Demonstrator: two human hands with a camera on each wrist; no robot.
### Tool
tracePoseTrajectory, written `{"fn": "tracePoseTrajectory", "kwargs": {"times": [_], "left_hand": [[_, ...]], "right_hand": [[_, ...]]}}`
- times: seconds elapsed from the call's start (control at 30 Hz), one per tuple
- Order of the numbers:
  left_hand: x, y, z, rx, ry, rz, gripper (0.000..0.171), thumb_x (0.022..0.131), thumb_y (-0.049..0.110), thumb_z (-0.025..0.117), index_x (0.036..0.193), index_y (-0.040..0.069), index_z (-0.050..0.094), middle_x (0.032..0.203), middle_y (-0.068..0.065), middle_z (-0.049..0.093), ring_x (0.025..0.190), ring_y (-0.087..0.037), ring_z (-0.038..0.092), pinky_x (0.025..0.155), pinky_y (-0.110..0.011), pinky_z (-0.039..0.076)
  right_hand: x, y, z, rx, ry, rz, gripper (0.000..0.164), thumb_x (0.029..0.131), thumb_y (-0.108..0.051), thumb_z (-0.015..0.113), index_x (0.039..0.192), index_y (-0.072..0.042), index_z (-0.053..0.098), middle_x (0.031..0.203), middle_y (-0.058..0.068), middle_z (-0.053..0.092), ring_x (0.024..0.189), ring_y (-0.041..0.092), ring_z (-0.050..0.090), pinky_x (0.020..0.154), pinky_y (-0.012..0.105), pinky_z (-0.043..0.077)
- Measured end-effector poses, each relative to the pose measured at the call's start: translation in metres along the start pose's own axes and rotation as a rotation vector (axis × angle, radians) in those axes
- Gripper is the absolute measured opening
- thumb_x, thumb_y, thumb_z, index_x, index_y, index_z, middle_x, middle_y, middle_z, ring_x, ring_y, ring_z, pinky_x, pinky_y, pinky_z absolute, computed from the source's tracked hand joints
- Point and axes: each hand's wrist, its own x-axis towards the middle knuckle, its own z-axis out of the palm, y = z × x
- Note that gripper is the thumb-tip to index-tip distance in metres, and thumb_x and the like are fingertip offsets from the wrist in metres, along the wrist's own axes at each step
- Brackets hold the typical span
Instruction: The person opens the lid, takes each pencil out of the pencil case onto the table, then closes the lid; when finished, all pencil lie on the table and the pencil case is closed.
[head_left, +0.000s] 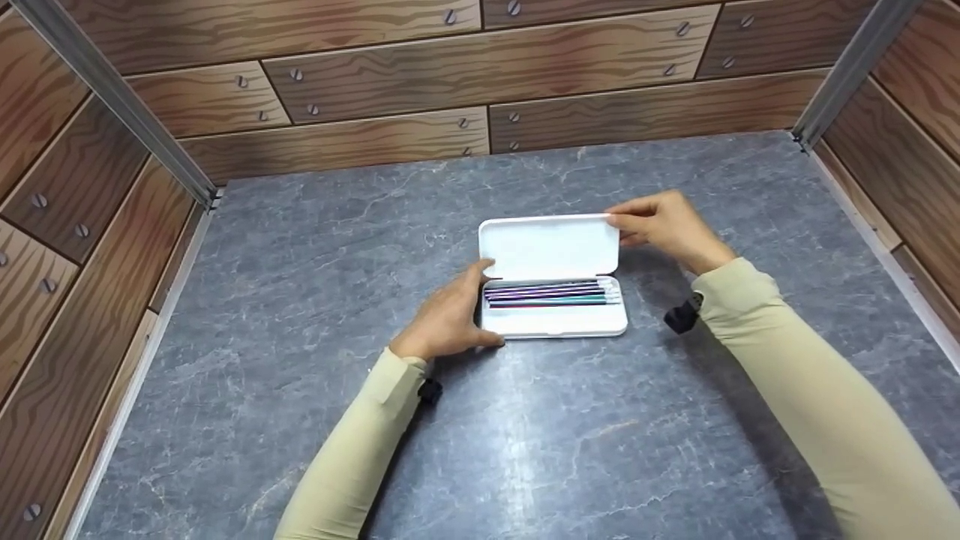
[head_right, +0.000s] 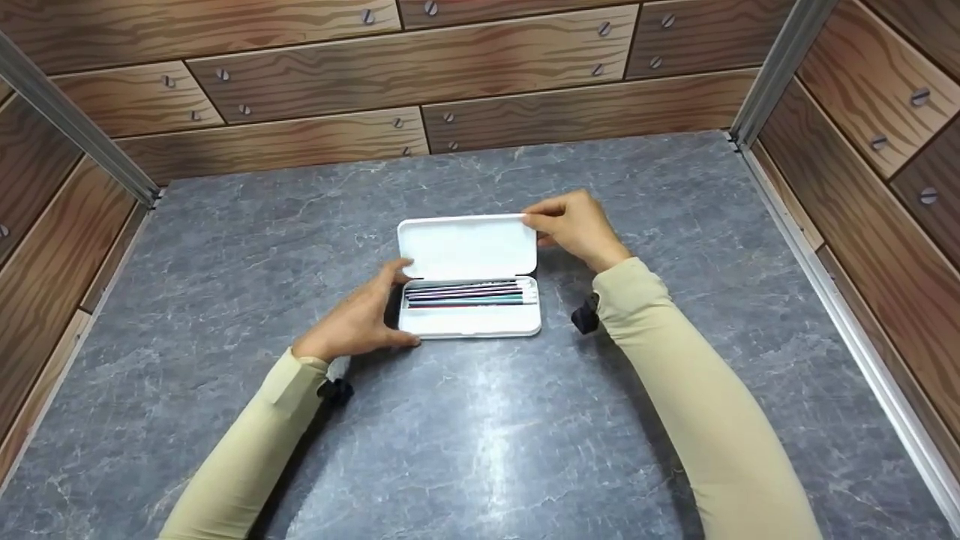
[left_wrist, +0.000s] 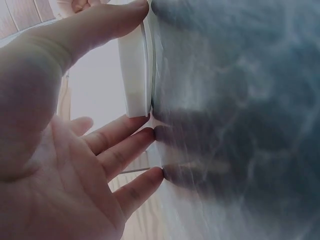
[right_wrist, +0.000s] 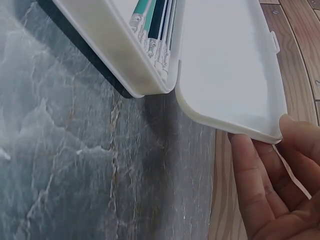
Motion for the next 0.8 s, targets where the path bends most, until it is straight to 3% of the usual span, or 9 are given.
{"fn": "tracePoseTrajectory", "kwargs": {"times": [0.13,0.23,0.3,0.43,0.5,0.57,0.67,0.8], "left_hand": [[-0.001,-0.001,-0.001,0.052,-0.008,0.033,0.107,0.082,0.031,0.101,0.169,0.006,0.043,0.158,-0.017,0.060,0.147,-0.037,0.059,0.127,-0.055,0.047],[-0.002,-0.001,-0.001,0.058,-0.009,0.043,0.103,0.082,0.032,0.101,0.167,0.006,0.047,0.153,-0.017,0.061,0.140,-0.036,0.062,0.123,-0.055,0.050],[-0.002,-0.001,-0.002,0.056,-0.006,0.047,0.102,0.082,0.032,0.101,0.166,0.007,0.048,0.153,-0.016,0.062,0.139,-0.036,0.063,0.122,-0.054,0.051],[-0.002,0.001,-0.004,0.053,0.003,0.053,0.102,0.081,0.030,0.102,0.164,0.006,0.049,0.153,-0.016,0.062,0.140,-0.036,0.063,0.124,-0.053,0.050],[-0.002,0.001,-0.004,0.051,0.008,0.052,0.101,0.080,0.030,0.102,0.164,0.005,0.049,0.154,-0.016,0.062,0.141,-0.036,0.062,0.125,-0.052,0.050],[-0.001,0.001,-0.005,0.051,0.011,0.049,0.102,0.080,0.030,0.102,0.163,0.005,0.049,0.155,-0.017,0.062,0.142,-0.036,0.062,0.126,-0.052,0.049],[-0.002,0.001,-0.004,0.048,0.012,0.042,0.102,0.080,0.030,0.102,0.163,0.004,0.049,0.154,-0.017,0.061,0.142,-0.036,0.062,0.126,-0.052,0.049],[-0.003,0.002,-0.001,0.039,0.009,0.044,0.102,0.080,0.029,0.102,0.163,0.003,0.049,0.153,-0.018,0.062,0.141,-0.037,0.062,0.125,-0.053,0.049]], "right_hand": [[-0.006,-0.005,0.000,-0.028,0.009,-0.006,0.041,0.108,-0.019,0.076,0.140,0.007,0.074,0.132,0.019,0.079,0.092,0.006,0.079,0.089,0.032,0.069],[-0.015,-0.009,0.003,-0.121,0.084,-0.059,0.038,0.107,-0.022,0.078,0.135,0.003,0.078,0.131,0.021,0.080,0.090,0.003,0.077,0.084,0.025,0.067],[-0.022,-0.012,0.008,-0.212,0.174,-0.153,0.031,0.105,-0.020,0.080,0.128,0.001,0.082,0.126,0.022,0.082,0.087,0.000,0.074,0.080,0.016,0.062],[-0.038,-0.020,0.025,-0.338,0.332,-0.437,0.015,0.098,-0.005,0.083,0.112,0.000,0.086,0.109,0.019,0.084,0.087,-0.004,0.065,0.080,0.006,0.052],[-0.044,-0.023,0.035,-0.319,0.291,-0.531,0.014,0.095,0.004,0.083,0.109,0.001,0.085,0.106,0.017,0.083,0.089,-0.004,0.065,0.084,0.006,0.054],[-0.047,-0.023,0.043,-0.293,0.182,-0.558,0.017,0.094,0.007,0.082,0.109,0.000,0.085,0.107,0.016,0.083,0.092,-0.002,0.068,0.086,0.008,0.055],[-0.047,-0.017,0.053,-0.290,-0.003,-0.490,0.021,0.095,0.007,0.080,0.113,-0.002,0.085,0.110,0.015,0.084,0.097,0.010,0.075,0.088,0.015,0.058],[-0.044,-0.006,0.061,-0.429,-0.157,-0.466,0.021,0.093,0.005,0.080,0.113,-0.002,0.086,0.108,0.014,0.083,0.099,0.025,0.077,0.092,0.032,0.064]]}}
